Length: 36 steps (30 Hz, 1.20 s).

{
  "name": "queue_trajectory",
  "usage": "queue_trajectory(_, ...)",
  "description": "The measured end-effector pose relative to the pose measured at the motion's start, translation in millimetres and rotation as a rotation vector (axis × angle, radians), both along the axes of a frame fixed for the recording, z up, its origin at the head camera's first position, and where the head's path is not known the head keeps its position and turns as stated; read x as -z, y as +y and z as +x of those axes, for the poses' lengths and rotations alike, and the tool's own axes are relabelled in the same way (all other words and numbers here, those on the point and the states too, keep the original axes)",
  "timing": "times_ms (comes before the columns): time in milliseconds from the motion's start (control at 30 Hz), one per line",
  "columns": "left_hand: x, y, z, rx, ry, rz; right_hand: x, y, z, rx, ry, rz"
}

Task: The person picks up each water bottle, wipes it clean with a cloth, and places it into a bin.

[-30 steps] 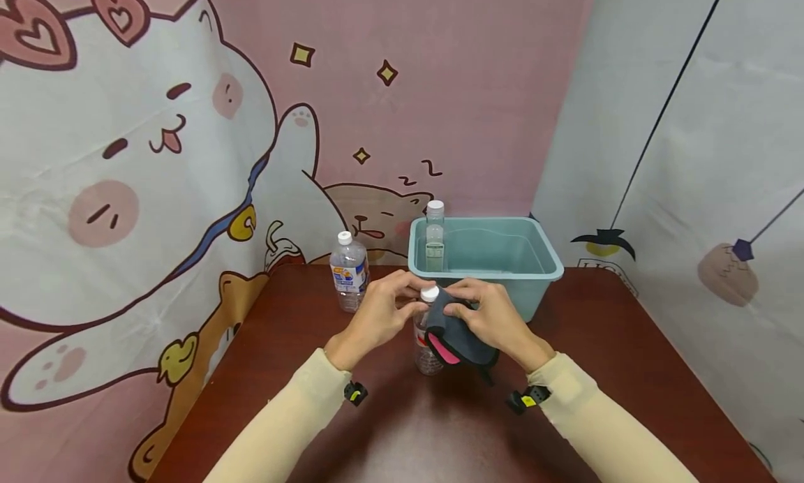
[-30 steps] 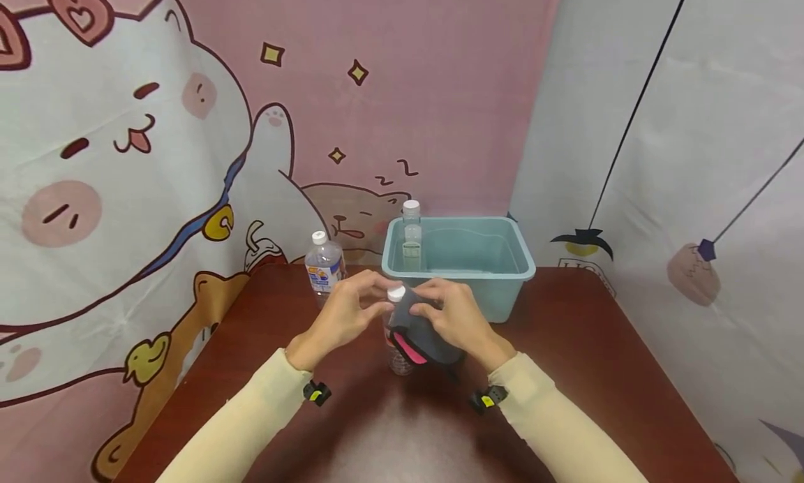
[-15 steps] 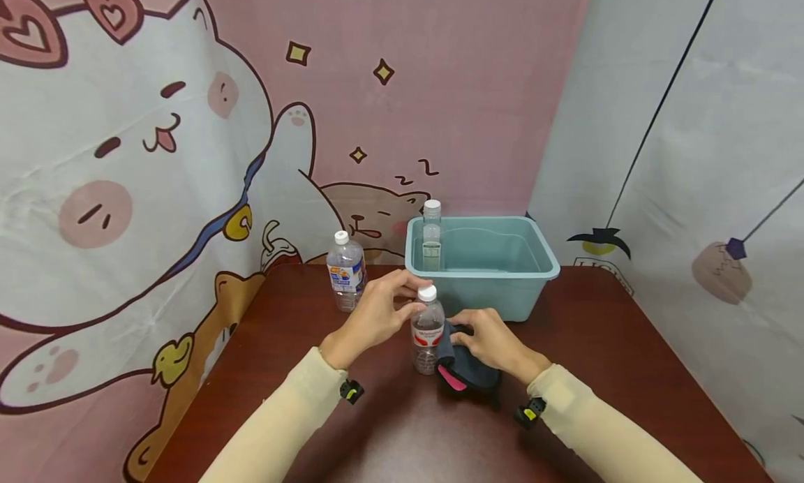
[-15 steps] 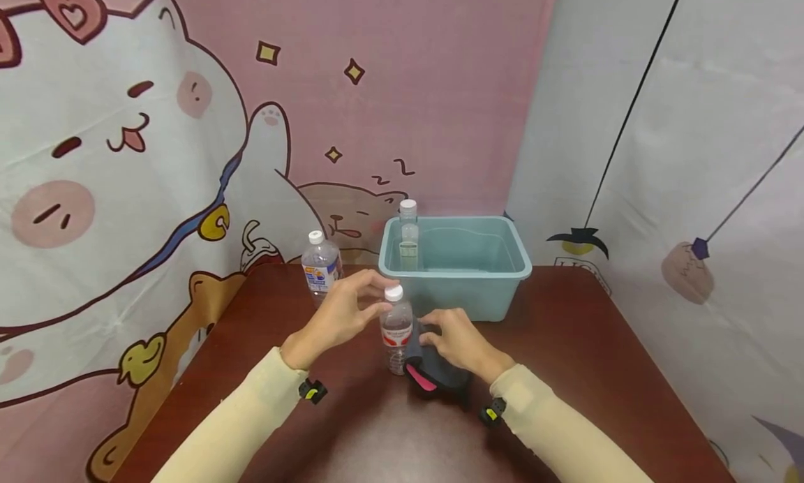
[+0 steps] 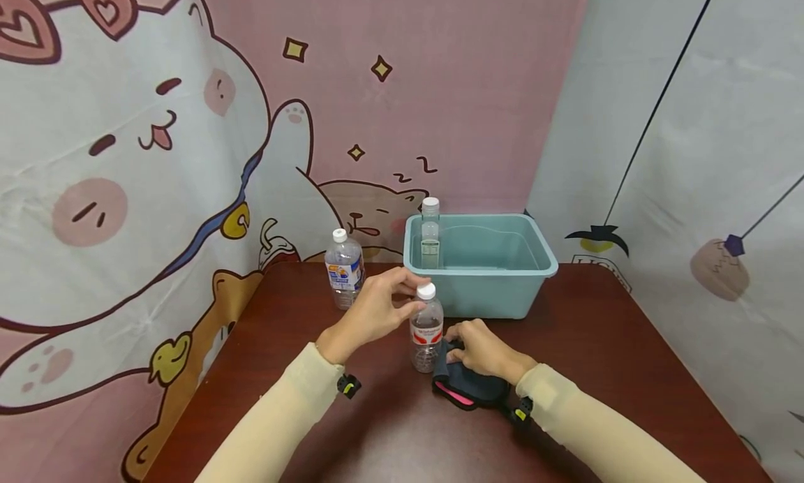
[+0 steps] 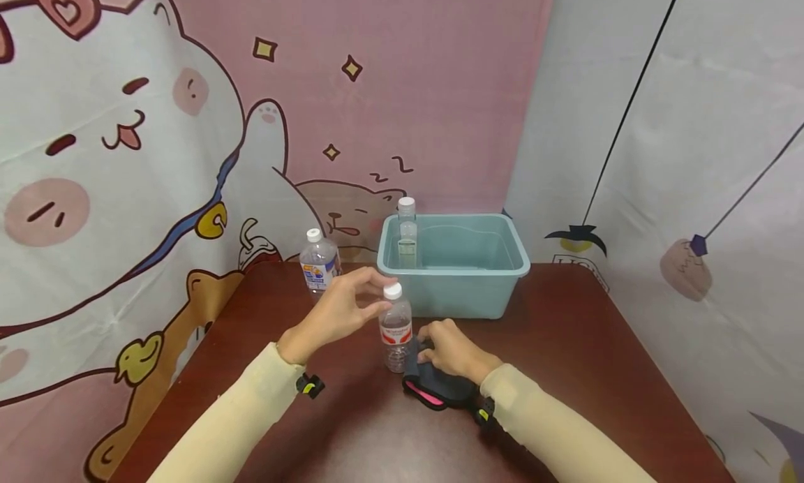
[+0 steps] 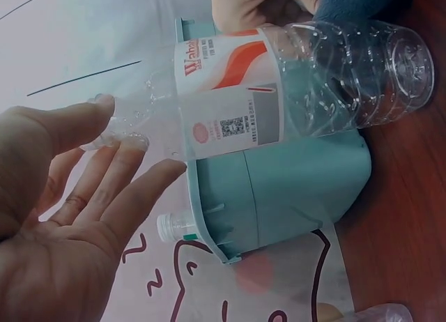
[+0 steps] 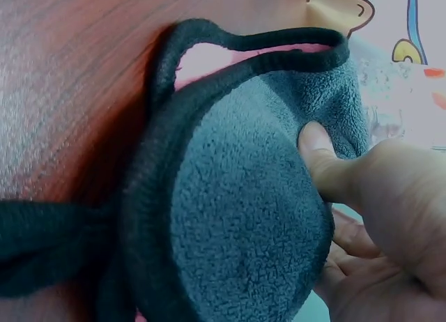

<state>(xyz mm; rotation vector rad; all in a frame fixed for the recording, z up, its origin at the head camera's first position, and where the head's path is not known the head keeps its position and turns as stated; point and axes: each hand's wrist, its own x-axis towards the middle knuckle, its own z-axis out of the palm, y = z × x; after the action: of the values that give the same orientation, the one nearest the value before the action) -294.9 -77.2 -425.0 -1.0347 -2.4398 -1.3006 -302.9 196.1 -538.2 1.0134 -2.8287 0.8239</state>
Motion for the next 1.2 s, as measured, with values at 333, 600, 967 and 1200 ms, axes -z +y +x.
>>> queue_trajectory(333, -0.3, -0.2, 0.6, -0.015, -0.004, -0.040, -3.3, 2.5, 3.5, 0.066, 0.015, -0.028)
queue_trajectory(600, -0.3, 0.3, 1.4, -0.007, 0.014, -0.039, -22.8, 8.3, 5.4, 0.110, -0.013, -0.146)
queue_trajectory(967, 2.0, -3.4, -0.1, 0.000, 0.007, -0.031, -63.2, 5.2, 8.1, 0.118, 0.051, -0.276)
queue_trajectory(1200, 0.0, -2.5, 0.2, 0.011, 0.020, -0.024, -80.4, -0.3, 9.6, 0.132, 0.113, -0.347)
